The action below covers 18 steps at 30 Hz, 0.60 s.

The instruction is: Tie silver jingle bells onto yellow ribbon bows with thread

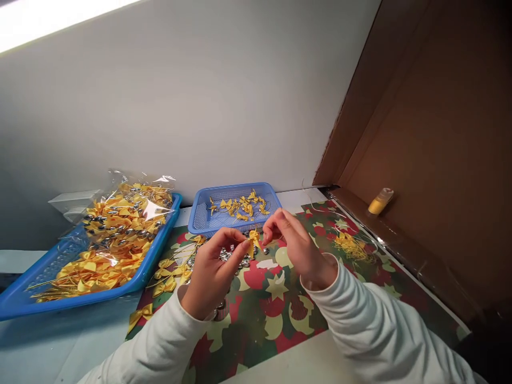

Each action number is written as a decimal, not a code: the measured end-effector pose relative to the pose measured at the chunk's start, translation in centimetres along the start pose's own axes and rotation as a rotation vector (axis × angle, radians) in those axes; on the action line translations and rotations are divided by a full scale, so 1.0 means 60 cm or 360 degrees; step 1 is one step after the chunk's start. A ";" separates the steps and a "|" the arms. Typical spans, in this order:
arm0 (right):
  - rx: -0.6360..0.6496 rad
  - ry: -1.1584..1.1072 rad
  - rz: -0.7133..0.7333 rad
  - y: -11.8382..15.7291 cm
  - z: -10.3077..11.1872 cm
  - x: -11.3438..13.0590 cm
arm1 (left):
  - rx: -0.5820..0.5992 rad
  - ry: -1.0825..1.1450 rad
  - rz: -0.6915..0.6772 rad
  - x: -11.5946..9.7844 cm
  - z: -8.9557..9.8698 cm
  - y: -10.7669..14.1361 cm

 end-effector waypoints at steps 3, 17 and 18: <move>0.0030 0.0055 0.0124 0.010 -0.014 0.017 | -0.0055 -0.0029 -0.0104 -0.005 0.006 0.004; 0.0079 0.0072 0.0498 0.033 -0.019 0.073 | -0.0134 0.0165 -0.0169 -0.017 0.014 0.006; 0.0092 0.0021 0.0523 0.037 -0.015 0.080 | -0.0149 0.0166 -0.0190 -0.017 0.016 0.007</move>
Point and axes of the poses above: each hand's wrist, its own y-axis away from the middle knuckle, its own z-axis out of the back of the hand, x = y × z, the point moved 7 cm from there along -y, towards the middle knuckle, and after that the axes turned 7 degrees about -y, right-handed, at the moved point
